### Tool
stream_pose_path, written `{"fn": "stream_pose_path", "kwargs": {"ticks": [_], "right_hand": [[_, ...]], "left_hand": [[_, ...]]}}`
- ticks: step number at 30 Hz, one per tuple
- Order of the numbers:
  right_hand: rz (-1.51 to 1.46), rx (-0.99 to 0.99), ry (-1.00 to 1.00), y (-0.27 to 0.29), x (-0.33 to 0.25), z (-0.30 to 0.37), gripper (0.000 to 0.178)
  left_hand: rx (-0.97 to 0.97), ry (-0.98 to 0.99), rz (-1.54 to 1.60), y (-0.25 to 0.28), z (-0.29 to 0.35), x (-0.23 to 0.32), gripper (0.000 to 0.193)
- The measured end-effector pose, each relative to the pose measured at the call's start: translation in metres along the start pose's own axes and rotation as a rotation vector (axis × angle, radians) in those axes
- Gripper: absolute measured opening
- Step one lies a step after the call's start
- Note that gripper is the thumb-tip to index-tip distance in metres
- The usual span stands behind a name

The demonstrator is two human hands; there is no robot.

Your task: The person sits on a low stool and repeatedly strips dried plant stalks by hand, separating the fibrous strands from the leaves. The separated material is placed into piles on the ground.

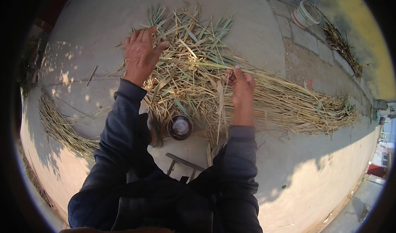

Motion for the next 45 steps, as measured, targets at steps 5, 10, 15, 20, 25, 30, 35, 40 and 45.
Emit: {"fn": "stream_pose_path", "kwargs": {"ticks": [5, 10, 15, 20, 25, 30, 35, 40, 45], "right_hand": [[0.042, -0.106, -0.027, -0.007, 0.006, -0.002, 0.025], [0.716, -0.131, 0.078, 0.020, 0.012, -0.004, 0.024], [1.402, 0.325, 0.252, 0.071, 0.002, -0.008, 0.029], [0.681, 0.208, 0.028, 0.079, -0.017, 0.002, 0.023], [-0.441, 0.003, -0.064, 0.055, -0.014, 0.008, 0.033], [-0.817, -0.245, 0.050, 0.036, -0.003, 0.002, 0.039], [-0.813, -0.364, 0.130, 0.025, -0.002, 0.003, 0.037], [-0.706, -0.417, 0.191, 0.013, 0.003, 0.003, 0.034], [-0.796, -0.404, 0.158, 0.005, 0.010, 0.002, 0.026]], "left_hand": [[-0.407, -0.271, 0.147, -0.043, 0.027, 0.040, 0.035], [-0.413, -0.117, 0.492, -0.052, 0.020, 0.028, 0.022], [-0.408, -0.077, 0.466, -0.045, 0.016, 0.028, 0.021], [-0.391, -0.059, 0.474, -0.036, 0.013, 0.035, 0.022], [-0.454, -0.010, 0.496, -0.023, 0.011, 0.045, 0.024], [-0.471, 0.042, 0.511, -0.005, 0.006, 0.059, 0.027], [-0.531, 0.152, 0.530, 0.014, -0.005, 0.050, 0.031], [-0.578, 0.179, 0.559, 0.019, -0.007, 0.035, 0.029], [-0.619, 0.203, 0.621, 0.017, -0.003, 0.022, 0.029]]}}
Point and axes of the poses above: each hand's wrist, its own z-axis away from the middle knuckle, its own y-axis out of the back of the hand, x = y × z, the point moved 2 cm from there along -z, towards the middle knuckle, and after that the axes turned 5 degrees about -x, right-handed, at the moved point
